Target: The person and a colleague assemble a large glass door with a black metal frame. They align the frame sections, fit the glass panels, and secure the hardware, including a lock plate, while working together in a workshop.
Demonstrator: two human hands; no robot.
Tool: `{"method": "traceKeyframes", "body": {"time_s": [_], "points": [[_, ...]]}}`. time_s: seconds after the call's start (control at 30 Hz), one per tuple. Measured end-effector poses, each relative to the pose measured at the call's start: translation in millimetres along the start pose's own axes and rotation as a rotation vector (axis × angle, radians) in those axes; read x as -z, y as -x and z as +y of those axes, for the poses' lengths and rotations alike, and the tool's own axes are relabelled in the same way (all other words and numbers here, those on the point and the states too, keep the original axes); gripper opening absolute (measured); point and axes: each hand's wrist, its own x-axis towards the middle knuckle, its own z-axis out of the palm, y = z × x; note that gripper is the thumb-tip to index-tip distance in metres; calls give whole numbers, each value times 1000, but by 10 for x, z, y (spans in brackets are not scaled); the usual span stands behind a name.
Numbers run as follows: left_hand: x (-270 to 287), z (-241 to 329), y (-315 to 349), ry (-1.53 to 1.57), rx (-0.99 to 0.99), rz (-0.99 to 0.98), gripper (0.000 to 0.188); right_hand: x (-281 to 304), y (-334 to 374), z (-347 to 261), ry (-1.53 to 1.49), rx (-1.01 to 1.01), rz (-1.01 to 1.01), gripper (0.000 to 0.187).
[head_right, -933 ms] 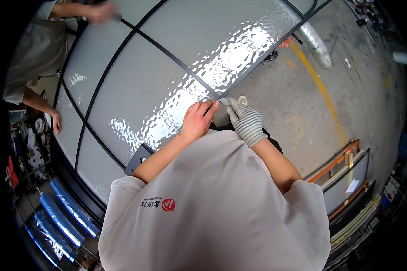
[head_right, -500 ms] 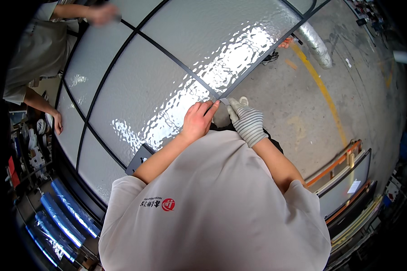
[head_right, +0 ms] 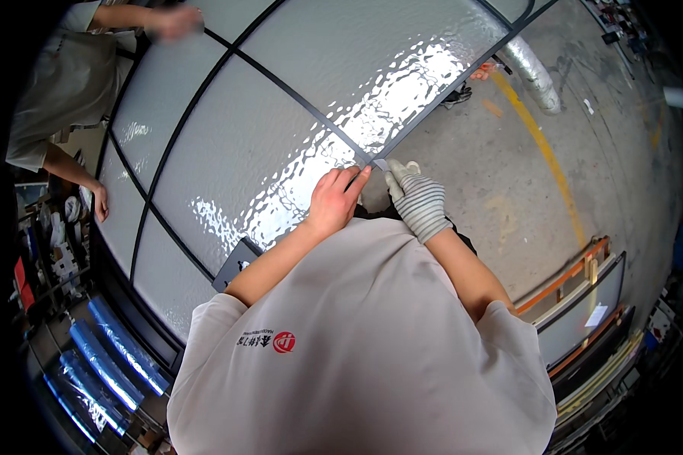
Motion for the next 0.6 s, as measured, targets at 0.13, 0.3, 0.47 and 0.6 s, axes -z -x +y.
{"method": "traceKeyframes", "body": {"time_s": [0.13, 0.3, 0.47, 0.6], "points": [[-3, 4, 4, -41, -1, -20, 48, 91, -13, -92, 13, -83, -77, 33], [11, 13, -6, -39, -3, -18, 47, 71, -4, -58, 34, -48, -65, 32], [20, 16, -6, -34, 11, -32, 46, 130, -6, -110, 53, -25, -93, 32], [25, 23, 4, -19, 24, -40, 46, 60, -2, -52, 6, -40, -48, 31]]}}
